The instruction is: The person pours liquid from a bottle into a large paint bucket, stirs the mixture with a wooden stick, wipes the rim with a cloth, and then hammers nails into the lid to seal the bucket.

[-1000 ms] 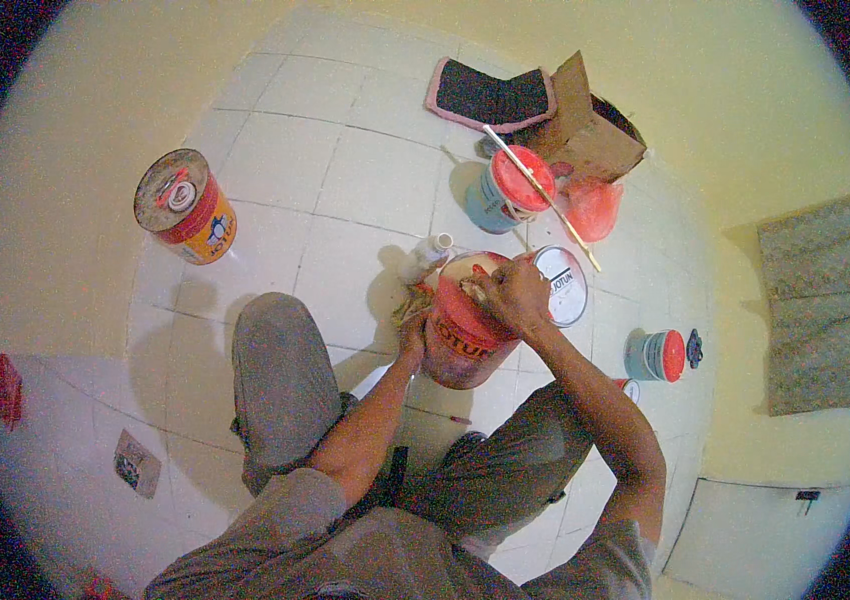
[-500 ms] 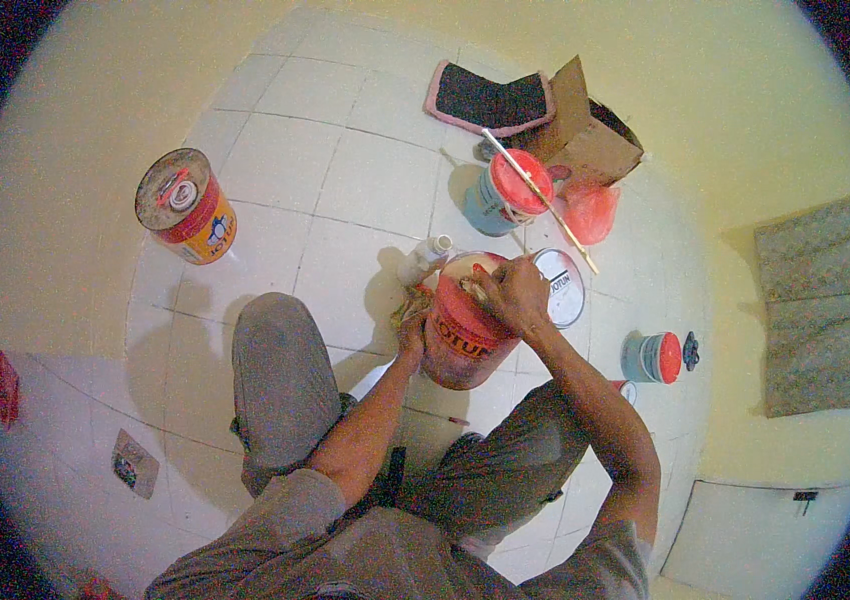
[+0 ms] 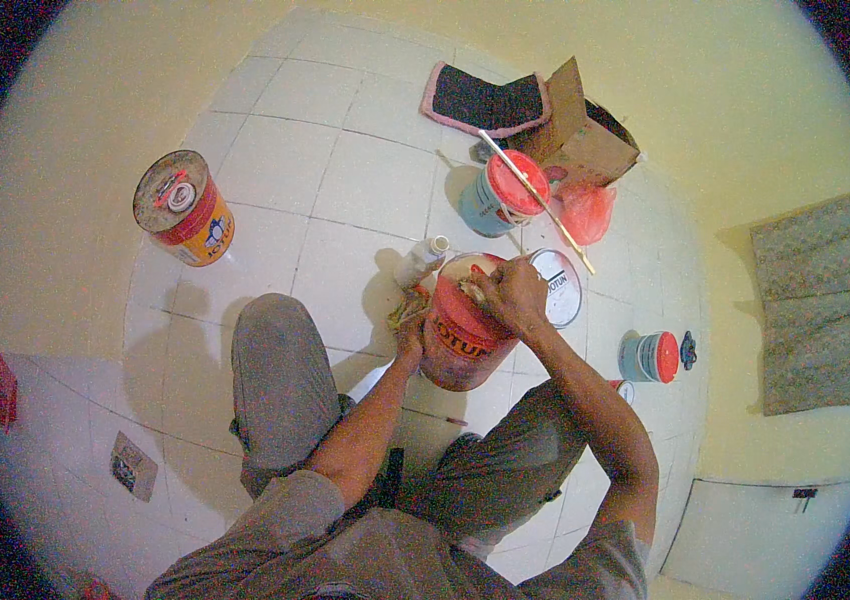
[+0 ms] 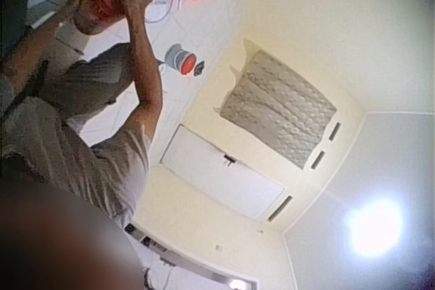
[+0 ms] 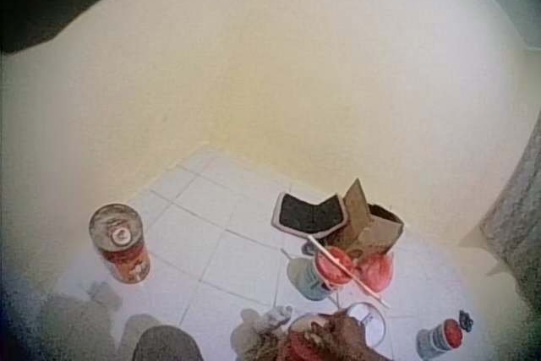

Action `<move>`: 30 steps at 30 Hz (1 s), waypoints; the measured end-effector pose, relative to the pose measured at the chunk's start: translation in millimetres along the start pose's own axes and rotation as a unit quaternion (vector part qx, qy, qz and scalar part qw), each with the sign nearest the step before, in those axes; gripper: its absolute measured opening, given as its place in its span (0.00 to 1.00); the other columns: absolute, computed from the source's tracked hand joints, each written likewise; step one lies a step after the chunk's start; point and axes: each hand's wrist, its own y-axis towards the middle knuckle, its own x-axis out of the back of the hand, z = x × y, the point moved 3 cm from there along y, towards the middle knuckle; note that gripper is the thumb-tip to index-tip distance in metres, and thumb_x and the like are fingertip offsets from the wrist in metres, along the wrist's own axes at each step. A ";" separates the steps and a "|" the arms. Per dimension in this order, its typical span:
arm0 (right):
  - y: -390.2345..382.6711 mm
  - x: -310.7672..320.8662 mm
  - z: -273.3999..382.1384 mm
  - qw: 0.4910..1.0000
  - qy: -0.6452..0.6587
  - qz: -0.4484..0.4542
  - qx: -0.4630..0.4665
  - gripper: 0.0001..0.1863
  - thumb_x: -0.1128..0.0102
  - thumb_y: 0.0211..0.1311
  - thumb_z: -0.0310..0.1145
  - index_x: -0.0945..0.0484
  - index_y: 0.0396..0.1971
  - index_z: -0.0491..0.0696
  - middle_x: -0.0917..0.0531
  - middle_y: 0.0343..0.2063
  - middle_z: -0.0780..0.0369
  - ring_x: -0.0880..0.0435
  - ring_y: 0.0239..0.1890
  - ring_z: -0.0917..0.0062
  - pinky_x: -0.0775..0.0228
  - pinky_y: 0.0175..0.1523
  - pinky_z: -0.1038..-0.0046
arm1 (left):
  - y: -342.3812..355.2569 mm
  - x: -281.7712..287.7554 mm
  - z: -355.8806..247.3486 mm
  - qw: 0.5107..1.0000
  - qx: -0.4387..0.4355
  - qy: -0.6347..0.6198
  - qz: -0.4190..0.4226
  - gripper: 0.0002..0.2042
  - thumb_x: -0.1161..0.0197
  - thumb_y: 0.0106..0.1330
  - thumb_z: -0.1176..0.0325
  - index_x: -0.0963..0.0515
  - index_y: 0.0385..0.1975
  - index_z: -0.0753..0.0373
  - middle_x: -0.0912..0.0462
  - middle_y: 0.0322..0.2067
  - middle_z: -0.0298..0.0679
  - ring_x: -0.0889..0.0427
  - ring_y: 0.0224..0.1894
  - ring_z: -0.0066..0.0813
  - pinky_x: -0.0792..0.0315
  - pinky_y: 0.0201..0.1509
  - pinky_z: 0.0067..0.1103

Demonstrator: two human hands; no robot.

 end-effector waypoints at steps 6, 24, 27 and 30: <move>3.5 -6.5 1.5 1.000 0.009 -0.006 0.003 0.30 0.35 0.61 0.60 0.13 0.18 0.45 0.16 0.19 0.49 0.14 0.24 0.54 0.23 0.33 0.54 | 0.1 4.5 1.9 0.999 0.025 0.008 -0.041 0.23 0.47 0.73 0.52 0.16 0.46 0.68 0.13 0.46 0.53 0.16 0.48 0.46 0.28 0.55 0.36; 6.0 -5.1 28.3 0.997 0.015 0.066 -0.022 0.31 0.33 0.60 0.60 0.15 0.19 0.42 0.15 0.21 0.48 0.13 0.27 0.51 0.22 0.34 0.53 | 9.3 26.6 24.4 0.997 0.036 0.009 -0.063 0.21 0.47 0.73 0.55 0.16 0.47 0.67 0.12 0.46 0.47 0.16 0.48 0.41 0.28 0.56 0.34; 4.9 -6.2 23.9 0.997 0.016 0.068 -0.031 0.31 0.33 0.60 0.60 0.15 0.18 0.42 0.15 0.21 0.48 0.13 0.27 0.52 0.22 0.34 0.53 | 9.6 21.9 29.5 0.998 0.020 0.010 -0.065 0.20 0.47 0.72 0.56 0.15 0.45 0.67 0.12 0.44 0.49 0.15 0.46 0.43 0.27 0.53 0.36; -6.8 1.7 -8.6 0.996 -0.015 0.071 -0.058 0.31 0.33 0.61 0.59 0.15 0.19 0.42 0.15 0.22 0.49 0.12 0.27 0.52 0.22 0.34 0.53 | -10.6 -17.6 13.5 0.997 0.055 -0.038 -0.038 0.20 0.47 0.72 0.56 0.16 0.44 0.67 0.12 0.44 0.51 0.15 0.47 0.46 0.27 0.53 0.37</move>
